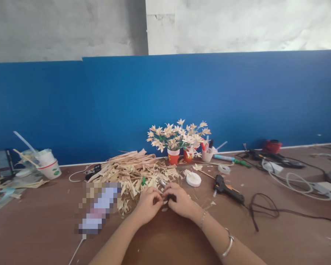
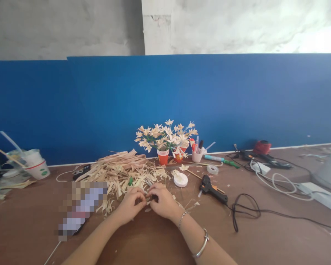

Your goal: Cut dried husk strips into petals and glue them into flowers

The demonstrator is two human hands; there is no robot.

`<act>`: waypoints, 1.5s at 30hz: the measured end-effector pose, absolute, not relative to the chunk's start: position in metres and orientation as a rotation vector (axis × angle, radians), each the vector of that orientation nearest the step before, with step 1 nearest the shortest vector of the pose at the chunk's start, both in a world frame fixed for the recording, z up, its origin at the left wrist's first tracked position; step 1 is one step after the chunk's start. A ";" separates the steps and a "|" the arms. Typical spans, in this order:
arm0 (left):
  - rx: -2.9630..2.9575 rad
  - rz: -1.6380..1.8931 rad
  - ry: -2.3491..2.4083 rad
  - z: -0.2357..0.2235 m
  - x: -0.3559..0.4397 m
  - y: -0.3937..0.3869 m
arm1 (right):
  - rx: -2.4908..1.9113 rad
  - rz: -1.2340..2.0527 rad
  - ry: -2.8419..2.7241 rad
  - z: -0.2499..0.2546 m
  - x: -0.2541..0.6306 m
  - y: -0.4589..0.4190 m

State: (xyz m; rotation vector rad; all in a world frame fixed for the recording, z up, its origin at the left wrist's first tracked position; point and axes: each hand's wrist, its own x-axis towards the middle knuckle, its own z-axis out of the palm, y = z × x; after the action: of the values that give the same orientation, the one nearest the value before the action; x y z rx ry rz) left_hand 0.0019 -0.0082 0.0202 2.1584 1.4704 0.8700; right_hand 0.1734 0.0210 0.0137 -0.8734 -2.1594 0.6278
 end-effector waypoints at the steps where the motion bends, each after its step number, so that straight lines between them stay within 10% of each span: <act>1: 2.141 0.884 1.476 0.021 0.001 -0.007 | -0.861 0.633 -2.170 0.016 0.173 0.019; 45: 2.108 1.078 1.797 0.019 0.004 -0.004 | -1.012 0.123 -1.986 0.015 0.171 0.023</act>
State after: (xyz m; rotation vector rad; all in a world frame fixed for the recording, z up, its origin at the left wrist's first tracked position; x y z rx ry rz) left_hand 0.0035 -0.0038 0.0186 2.1084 1.7969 1.0780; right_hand 0.1712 0.0228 0.0150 -1.0121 -1.9860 0.1233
